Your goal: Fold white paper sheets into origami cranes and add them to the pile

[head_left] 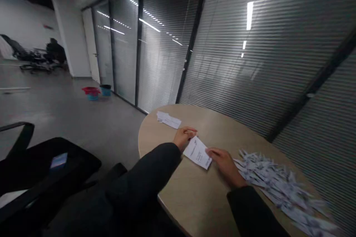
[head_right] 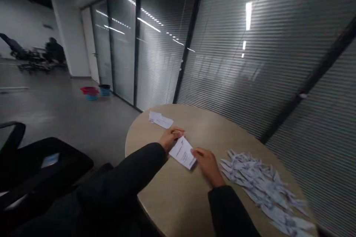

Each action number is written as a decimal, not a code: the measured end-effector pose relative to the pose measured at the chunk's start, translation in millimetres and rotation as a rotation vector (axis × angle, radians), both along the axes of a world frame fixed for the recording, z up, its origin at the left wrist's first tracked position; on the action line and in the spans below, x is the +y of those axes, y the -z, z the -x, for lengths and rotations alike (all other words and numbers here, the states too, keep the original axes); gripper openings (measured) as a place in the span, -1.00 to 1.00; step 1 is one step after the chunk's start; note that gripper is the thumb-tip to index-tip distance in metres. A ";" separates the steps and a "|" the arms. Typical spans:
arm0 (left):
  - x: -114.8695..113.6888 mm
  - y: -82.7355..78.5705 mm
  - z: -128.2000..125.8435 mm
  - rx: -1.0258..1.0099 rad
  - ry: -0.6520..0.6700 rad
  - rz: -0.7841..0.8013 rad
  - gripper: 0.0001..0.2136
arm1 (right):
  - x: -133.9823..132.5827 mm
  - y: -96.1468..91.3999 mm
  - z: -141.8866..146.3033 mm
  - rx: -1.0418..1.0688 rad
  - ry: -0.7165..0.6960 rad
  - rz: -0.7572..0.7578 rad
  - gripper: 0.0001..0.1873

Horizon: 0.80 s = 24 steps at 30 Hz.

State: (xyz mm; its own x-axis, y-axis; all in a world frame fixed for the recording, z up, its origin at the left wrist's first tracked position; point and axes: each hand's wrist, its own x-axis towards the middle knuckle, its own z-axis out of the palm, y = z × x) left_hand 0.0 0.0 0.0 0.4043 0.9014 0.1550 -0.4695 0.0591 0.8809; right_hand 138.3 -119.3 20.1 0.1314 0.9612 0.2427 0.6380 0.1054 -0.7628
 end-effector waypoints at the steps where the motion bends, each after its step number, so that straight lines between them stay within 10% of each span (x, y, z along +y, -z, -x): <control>1: -1.5 -1.5 1.0 -0.004 -0.005 0.002 -0.81 | -0.5 -1.4 -0.6 0.001 0.007 -0.009 -0.61; 24: -8.8 -12.3 14.1 0.142 -0.021 -0.038 -0.72 | -0.2 2.8 -11.0 0.100 0.242 -0.154 -0.62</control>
